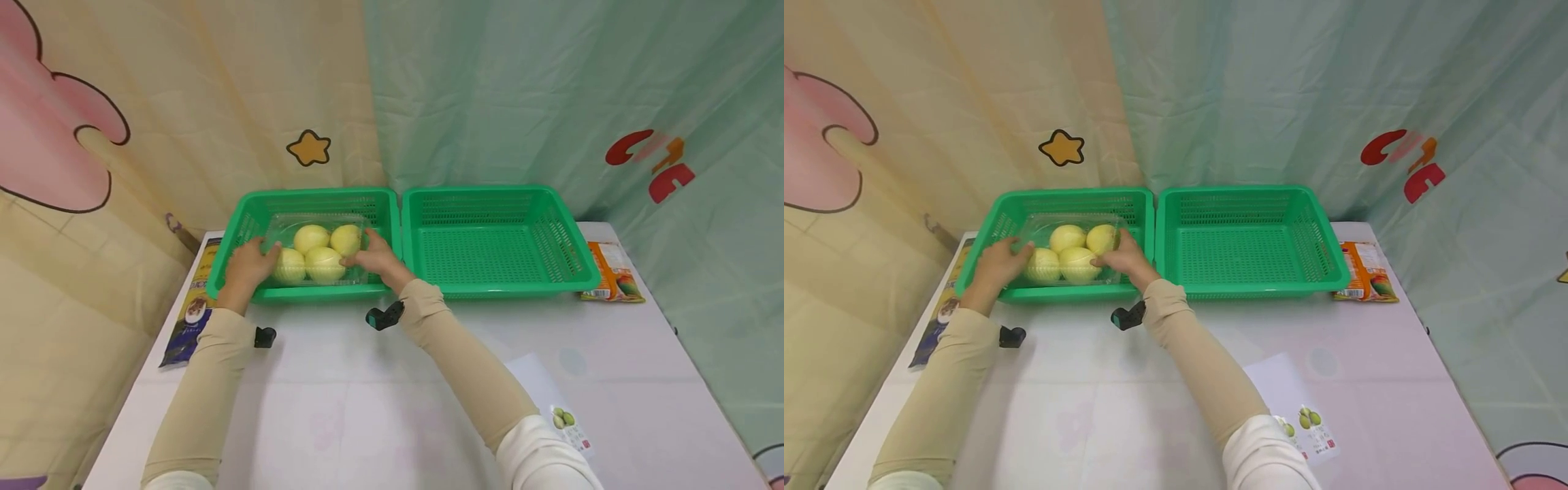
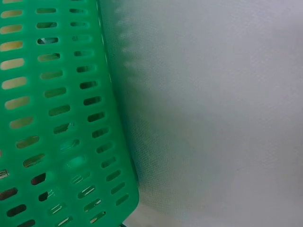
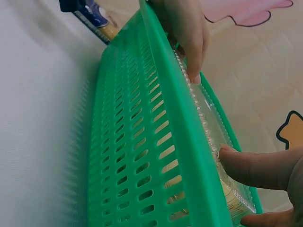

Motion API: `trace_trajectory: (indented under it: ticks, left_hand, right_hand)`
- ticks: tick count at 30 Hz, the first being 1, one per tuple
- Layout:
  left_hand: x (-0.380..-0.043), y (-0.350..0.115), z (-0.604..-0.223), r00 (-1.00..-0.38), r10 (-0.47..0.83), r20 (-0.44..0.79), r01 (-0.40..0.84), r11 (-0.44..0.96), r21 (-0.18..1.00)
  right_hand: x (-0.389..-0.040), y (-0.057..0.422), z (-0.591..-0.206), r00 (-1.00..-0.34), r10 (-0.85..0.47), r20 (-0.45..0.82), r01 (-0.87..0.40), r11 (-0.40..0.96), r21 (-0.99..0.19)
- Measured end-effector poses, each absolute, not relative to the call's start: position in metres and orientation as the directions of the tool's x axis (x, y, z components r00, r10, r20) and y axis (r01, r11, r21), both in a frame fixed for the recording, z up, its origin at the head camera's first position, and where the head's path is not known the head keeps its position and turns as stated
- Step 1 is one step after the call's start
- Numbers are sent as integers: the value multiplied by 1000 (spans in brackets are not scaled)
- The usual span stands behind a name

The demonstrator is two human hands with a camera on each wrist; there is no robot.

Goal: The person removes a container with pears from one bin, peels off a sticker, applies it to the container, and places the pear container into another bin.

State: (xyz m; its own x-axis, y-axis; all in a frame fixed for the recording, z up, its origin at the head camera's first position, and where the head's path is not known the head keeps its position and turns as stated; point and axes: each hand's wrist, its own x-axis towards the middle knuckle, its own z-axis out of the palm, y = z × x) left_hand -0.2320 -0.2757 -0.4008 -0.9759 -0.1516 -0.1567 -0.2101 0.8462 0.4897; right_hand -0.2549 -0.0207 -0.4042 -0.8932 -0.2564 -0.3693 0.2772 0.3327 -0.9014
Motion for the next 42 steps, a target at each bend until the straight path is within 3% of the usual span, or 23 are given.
trace_trajectory:
  ticks: [23,42]
  left_hand:
    - [-230,-277,-397,-981,-170,-95,-194,821,537]
    - [-229,-281,-398,-971,-240,-11,-189,734,652]
  right_hand:
    - [-251,-13,-389,-881,-293,-372,327,191,-925]
    - [-249,-12,-383,-893,-281,-351,337,101,-936]
